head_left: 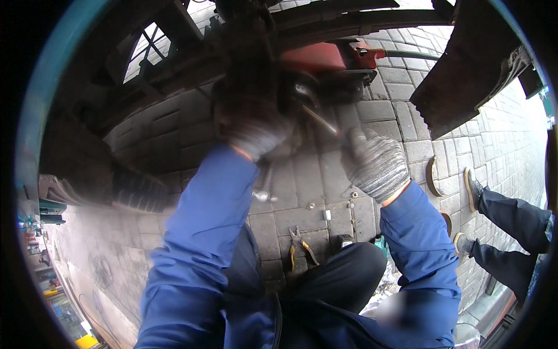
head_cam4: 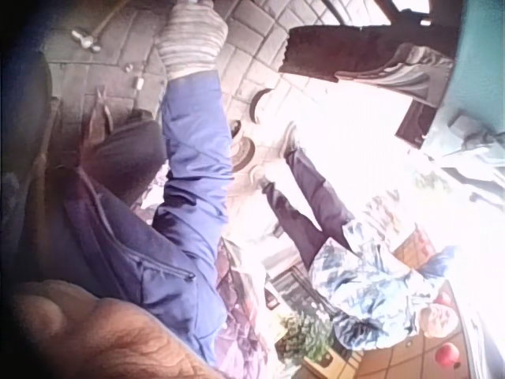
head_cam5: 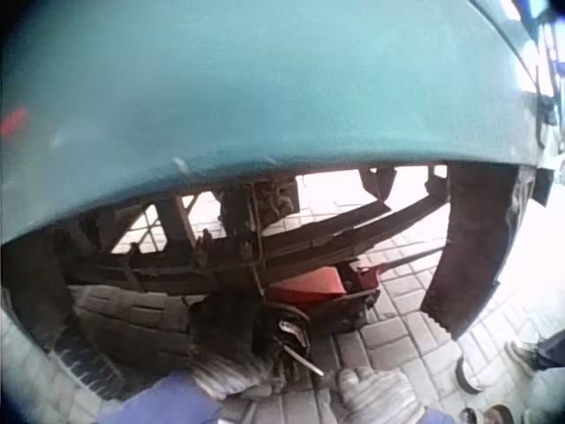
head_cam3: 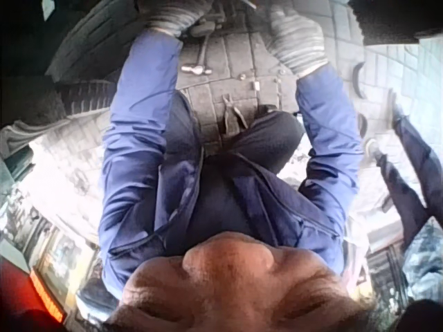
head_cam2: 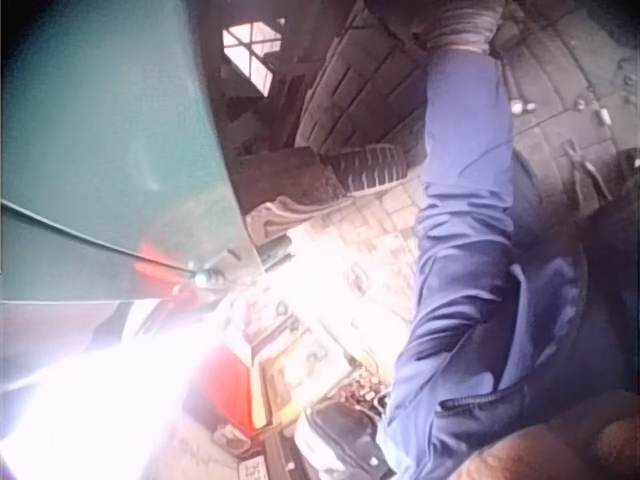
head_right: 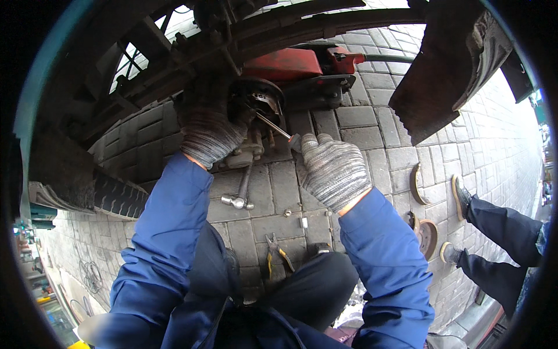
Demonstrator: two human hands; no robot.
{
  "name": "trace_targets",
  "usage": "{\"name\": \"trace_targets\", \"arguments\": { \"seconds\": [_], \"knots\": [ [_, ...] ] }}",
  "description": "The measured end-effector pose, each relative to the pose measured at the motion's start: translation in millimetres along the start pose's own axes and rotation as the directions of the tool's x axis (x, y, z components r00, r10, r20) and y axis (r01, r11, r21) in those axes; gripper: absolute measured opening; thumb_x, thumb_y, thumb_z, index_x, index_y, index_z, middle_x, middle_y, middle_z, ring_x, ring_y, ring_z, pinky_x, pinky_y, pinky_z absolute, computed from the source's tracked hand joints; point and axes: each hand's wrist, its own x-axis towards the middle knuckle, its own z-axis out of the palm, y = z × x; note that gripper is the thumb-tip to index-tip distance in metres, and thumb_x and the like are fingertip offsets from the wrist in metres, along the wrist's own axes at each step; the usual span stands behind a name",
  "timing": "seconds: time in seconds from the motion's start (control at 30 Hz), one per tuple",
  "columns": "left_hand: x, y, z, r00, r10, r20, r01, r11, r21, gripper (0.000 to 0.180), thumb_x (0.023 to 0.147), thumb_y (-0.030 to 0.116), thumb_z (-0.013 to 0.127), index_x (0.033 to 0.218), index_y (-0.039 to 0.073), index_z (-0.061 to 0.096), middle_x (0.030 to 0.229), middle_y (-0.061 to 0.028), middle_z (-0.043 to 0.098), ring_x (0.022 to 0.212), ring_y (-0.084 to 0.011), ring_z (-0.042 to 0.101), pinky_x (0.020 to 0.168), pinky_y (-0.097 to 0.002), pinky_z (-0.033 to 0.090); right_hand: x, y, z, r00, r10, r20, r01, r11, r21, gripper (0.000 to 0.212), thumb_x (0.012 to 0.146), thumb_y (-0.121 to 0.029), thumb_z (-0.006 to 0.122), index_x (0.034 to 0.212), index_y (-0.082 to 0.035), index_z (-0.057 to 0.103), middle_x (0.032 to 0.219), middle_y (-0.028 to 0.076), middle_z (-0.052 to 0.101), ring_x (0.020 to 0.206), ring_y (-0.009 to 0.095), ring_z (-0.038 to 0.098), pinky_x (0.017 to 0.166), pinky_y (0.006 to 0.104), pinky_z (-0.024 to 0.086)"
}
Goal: The person works on a vehicle brake assembly, using a hammer and pliers to remove and adjust components. The person repeatedly strikes parts and manipulates the brake drum area while kneeling on a tiled floor.
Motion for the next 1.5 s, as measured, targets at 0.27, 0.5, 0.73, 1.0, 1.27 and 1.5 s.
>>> {"name": "trace_targets", "arguments": {
  "seconds": [0.27,0.5,0.73,1.0,1.27,1.5],
  "knots": [
    [-2.8,1.6,-16.5,0.978,0.015,-0.208,-0.081,0.947,-0.310,0.047,0.073,0.022,0.071,0.115,0.007,0.060,0.109,-0.0168,0.062,0.103,-0.0363,0.057,0.091,-0.0473,0.045,6.9,-15.1,-12.4,0.980,0.115,0.161,-0.104,0.991,-0.080,0.026,0.086,-0.019,0.056,0.106,-0.004,0.060,0.083,0.016,0.065,0.074,0.029,0.066,0.064,0.0418,0.054],
    [-65.4,84.7,-15.3,0.636,-0.236,0.735,0.704,-0.214,-0.678,0.031,0.093,0.028,0.063,0.106,0.000,0.061,0.096,-0.0069,0.064,0.086,-0.0145,0.058,0.080,-0.0300,0.048,8.8,-23.7,-19.9,0.973,0.131,0.191,-0.119,0.990,-0.073,0.030,0.084,-0.019,0.057,0.109,-0.003,0.058,0.086,0.016,0.066,0.079,0.030,0.067,0.066,0.0429,0.054],
    [-35.4,106.8,24.1,0.275,-0.099,0.956,0.416,-0.885,-0.211,0.023,0.094,0.029,0.057,0.089,0.007,0.059,0.080,-0.0079,0.060,0.077,-0.0221,0.056,0.073,-0.0359,0.048,10.9,-41.3,-31.8,0.954,0.213,0.211,-0.195,0.975,-0.102,0.029,0.086,-0.022,0.056,0.109,-0.004,0.058,0.082,0.015,0.066,0.080,0.030,0.067,0.069,0.0422,0.053],
    [-44.7,116.0,47.7,0.277,-0.155,0.948,0.358,-0.899,-0.251,0.023,0.091,0.030,0.061,0.088,0.007,0.057,0.074,-0.0091,0.056,0.064,-0.0242,0.054,0.061,-0.0388,0.050,14.2,-54.1,-44.6,0.917,0.276,0.288,-0.244,0.959,-0.143,0.029,0.087,-0.021,0.055,0.110,-0.004,0.057,0.087,0.017,0.068,0.086,0.031,0.068,0.075,0.0431,0.053],
    [-60.5,108.9,56.6,0.394,-0.149,0.907,0.568,-0.737,-0.367,0.027,0.099,0.026,0.047,0.103,0.004,0.062,0.092,-0.0089,0.062,0.084,-0.0197,0.058,0.078,-0.0331,0.050,22.0,-76.1,-63.1,0.877,0.334,0.345,-0.283,0.940,-0.191,0.027,0.088,-0.019,0.054,0.111,-0.005,0.059,0.090,0.016,0.068,0.089,0.031,0.068,0.077,0.0426,0.054],
    [-44.9,59.3,12.1,0.593,0.139,0.793,0.266,-0.964,-0.030,0.038,0.095,0.037,0.049,0.110,0.004,0.061,0.111,-0.0133,0.062,0.100,-0.0271,0.058,0.090,-0.0382,0.047,54.5,-116.0,-92.5,0.929,0.144,0.342,-0.096,0.983,-0.155,0.020,0.085,-0.013,0.055,0.089,-0.004,0.072,0.089,0.016,0.071,0.087,0.030,0.069,0.074,0.0410,0.056]
  ]
}}
